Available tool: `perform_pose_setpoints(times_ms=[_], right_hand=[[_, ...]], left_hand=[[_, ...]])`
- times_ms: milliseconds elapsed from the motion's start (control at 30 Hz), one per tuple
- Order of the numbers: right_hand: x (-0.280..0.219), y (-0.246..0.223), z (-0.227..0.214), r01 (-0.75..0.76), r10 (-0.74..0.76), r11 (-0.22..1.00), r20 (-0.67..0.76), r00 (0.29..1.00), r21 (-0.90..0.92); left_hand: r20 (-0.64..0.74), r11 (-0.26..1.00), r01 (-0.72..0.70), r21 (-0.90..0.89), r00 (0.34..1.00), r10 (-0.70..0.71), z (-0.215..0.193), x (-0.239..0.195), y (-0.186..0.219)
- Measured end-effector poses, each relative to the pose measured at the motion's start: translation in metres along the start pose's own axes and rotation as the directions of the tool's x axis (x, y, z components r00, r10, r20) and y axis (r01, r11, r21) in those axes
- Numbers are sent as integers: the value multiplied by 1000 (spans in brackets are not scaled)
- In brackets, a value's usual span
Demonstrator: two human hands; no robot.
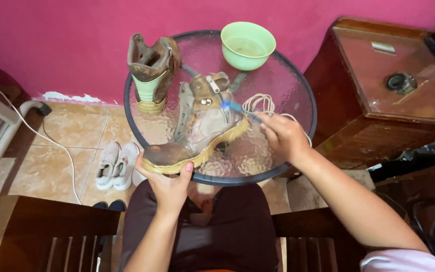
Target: The person scrubs a brown hiking boot with a toothbrush, repeatedly dipping the brush into a bowl of water. They clean the toe, sides, and upper parts of the boot while holding it on a glass table.
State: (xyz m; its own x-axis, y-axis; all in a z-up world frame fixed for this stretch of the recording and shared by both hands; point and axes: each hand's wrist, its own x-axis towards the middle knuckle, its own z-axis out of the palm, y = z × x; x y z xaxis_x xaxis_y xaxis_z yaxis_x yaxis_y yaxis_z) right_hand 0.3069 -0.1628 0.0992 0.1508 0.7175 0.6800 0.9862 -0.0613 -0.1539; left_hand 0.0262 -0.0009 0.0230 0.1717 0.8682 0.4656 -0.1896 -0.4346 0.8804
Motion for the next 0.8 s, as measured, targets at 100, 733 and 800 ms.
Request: perform_pose_setpoints(times_ms=[100, 733, 800], right_hand=[[-14, -26, -6, -12, 19, 999, 140, 990, -50], [-8, -22, -40, 230, -224, 970, 74, 972, -84], [-1, -12, -44, 229, -236, 970, 103, 966, 79]], left_hand=[[-1, 1000, -17, 24, 1000, 17, 2, 0, 6], [63, 997, -79, 18, 995, 78, 2, -4, 13], [73, 997, -79, 17, 994, 78, 1, -7, 13]])
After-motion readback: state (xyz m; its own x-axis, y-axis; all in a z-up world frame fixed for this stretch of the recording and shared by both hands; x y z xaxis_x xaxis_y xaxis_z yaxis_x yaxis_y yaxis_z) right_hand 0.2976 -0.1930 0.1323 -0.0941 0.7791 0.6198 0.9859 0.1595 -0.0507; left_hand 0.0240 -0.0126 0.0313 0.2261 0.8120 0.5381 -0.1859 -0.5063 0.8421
